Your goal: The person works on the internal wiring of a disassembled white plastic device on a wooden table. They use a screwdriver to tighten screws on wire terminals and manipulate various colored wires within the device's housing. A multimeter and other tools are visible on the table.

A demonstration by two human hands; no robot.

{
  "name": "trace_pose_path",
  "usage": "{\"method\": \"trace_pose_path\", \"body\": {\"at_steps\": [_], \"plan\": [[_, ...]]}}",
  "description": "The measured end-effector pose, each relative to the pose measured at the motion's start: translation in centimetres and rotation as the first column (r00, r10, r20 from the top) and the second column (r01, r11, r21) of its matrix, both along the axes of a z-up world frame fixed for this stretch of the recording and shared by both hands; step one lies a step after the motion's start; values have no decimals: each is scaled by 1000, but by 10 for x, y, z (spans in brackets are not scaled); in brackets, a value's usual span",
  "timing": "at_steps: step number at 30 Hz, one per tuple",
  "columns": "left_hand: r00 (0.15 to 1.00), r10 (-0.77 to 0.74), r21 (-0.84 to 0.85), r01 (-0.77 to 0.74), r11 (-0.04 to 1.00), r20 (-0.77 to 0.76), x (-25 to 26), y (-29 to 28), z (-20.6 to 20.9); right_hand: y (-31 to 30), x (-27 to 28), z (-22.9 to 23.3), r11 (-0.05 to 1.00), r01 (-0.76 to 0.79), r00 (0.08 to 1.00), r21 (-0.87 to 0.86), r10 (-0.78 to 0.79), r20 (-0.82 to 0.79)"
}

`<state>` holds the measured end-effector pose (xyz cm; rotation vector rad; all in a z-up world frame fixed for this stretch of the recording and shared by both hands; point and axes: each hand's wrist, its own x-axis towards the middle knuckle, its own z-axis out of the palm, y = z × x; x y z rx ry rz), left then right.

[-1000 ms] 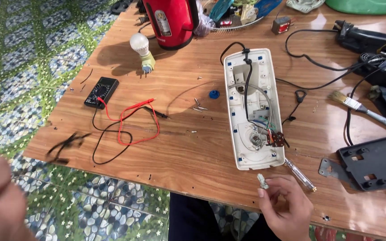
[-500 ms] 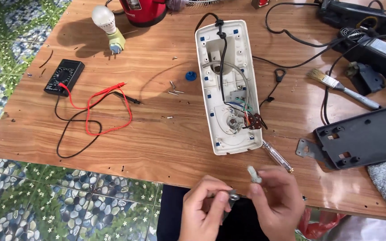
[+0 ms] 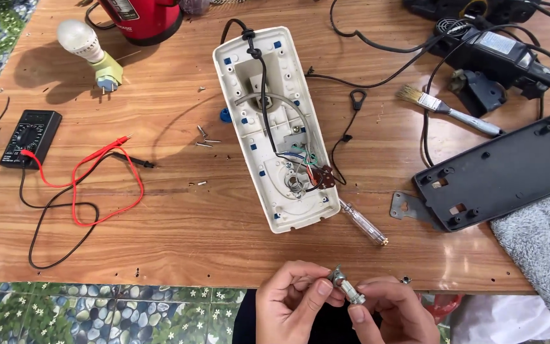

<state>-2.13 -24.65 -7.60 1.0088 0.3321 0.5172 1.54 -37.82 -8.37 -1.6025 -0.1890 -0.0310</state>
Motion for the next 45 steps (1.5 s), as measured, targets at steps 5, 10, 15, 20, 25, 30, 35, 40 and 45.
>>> {"method": "trace_pose_path", "body": {"at_steps": [5,10,15,20,25,30,35,40,45], "plan": [[984,-66,32,61,998,168,4,2,8,-2,9,13,984,-82,993,-155,93,67],[990,27,160,-49,986,136,10,4,18,8,10,10,992,-49,999,-113,50,4],[985,97,241,-130,962,142,10,5,9,15,11,4,991,-135,986,24,137,-96],[973,207,153,-222,963,105,10,-6,1,26,8,6,988,-152,982,5,150,117],[973,194,91,-205,974,121,6,-11,-7,24,10,1,985,-169,978,26,165,131],[986,160,352,-163,922,38,1,4,12,27,3,3,999,35,999,-2,-35,-3],[990,100,489,-134,862,95,-2,15,25,9,22,2,958,-263,964,115,267,-18],[981,163,587,-196,785,109,-2,22,32,18,23,11,942,-314,949,119,312,33],[963,242,622,-262,738,119,-2,27,31,29,25,15,949,-315,942,-7,313,121]]}}
